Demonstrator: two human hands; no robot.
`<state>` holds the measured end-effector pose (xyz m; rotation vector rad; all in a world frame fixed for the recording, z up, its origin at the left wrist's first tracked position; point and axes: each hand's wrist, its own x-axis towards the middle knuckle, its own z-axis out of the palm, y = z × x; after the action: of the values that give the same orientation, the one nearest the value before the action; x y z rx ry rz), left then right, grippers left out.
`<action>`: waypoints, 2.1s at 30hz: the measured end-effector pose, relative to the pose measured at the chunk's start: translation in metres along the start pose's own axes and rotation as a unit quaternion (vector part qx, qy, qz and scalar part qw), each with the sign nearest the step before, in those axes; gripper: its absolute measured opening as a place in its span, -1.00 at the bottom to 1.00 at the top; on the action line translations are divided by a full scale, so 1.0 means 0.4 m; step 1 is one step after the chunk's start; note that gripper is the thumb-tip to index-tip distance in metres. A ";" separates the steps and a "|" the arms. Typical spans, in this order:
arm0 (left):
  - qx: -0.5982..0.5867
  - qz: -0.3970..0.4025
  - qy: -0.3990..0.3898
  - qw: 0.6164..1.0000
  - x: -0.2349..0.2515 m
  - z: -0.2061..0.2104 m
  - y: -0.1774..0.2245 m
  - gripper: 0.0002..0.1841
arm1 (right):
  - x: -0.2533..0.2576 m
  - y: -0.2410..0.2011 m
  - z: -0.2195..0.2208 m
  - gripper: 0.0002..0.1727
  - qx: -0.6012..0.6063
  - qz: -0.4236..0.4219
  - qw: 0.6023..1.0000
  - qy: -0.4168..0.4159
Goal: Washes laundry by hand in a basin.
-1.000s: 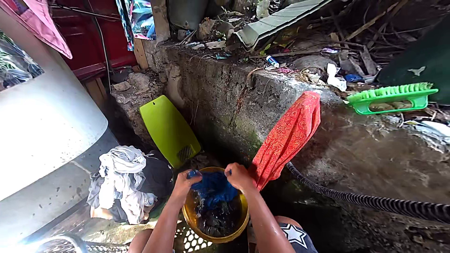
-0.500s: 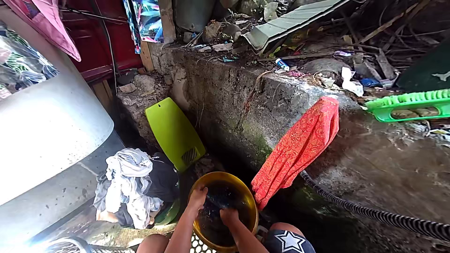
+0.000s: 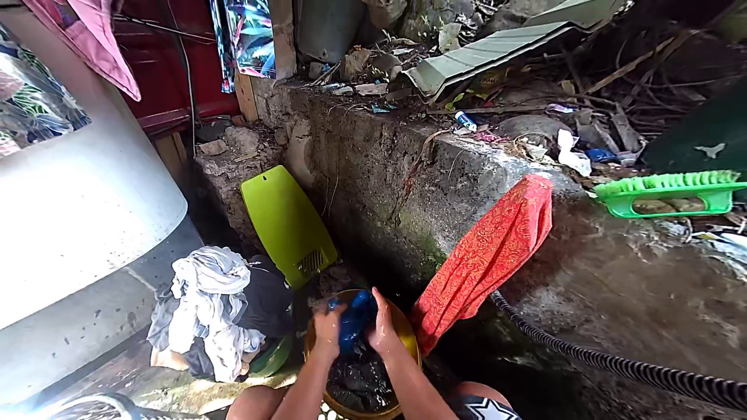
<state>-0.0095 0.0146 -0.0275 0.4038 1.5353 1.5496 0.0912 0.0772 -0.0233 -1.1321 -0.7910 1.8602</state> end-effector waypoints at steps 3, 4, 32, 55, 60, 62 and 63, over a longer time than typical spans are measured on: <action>0.306 0.187 -0.030 0.933 -0.115 0.067 -0.001 -0.61 | 0.008 0.049 -0.005 -0.54 0.060 0.035 0.996 -0.048; 0.371 0.252 -0.007 0.894 -0.144 0.084 -0.022 -0.66 | -0.002 0.045 -0.007 -0.60 0.062 0.029 0.996 -0.059; 0.160 0.151 0.011 0.975 0.050 -0.094 0.059 -0.65 | -0.009 -0.082 -0.027 -0.69 -0.265 -0.262 0.927 -0.038; 0.539 -0.093 -0.031 0.837 0.043 -0.002 -0.164 -0.60 | 0.060 0.068 -0.091 -0.62 -0.128 -0.061 0.990 0.018; 0.277 0.248 0.034 0.928 -0.127 0.112 -0.127 -0.75 | -0.053 0.039 0.032 -0.50 -0.109 0.099 0.986 0.083; 0.298 0.333 0.062 0.892 -0.155 0.134 -0.165 -0.79 | -0.092 0.030 0.092 -0.50 -0.173 0.070 0.975 0.124; 0.334 0.311 0.077 0.887 -0.148 0.127 -0.167 -0.77 | -0.079 0.089 0.084 -0.54 -0.212 -0.018 0.967 0.143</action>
<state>0.0853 -0.0093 -0.0594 1.2949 2.1939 1.4749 0.0585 0.0291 -0.0261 -1.5975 -1.0594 1.4859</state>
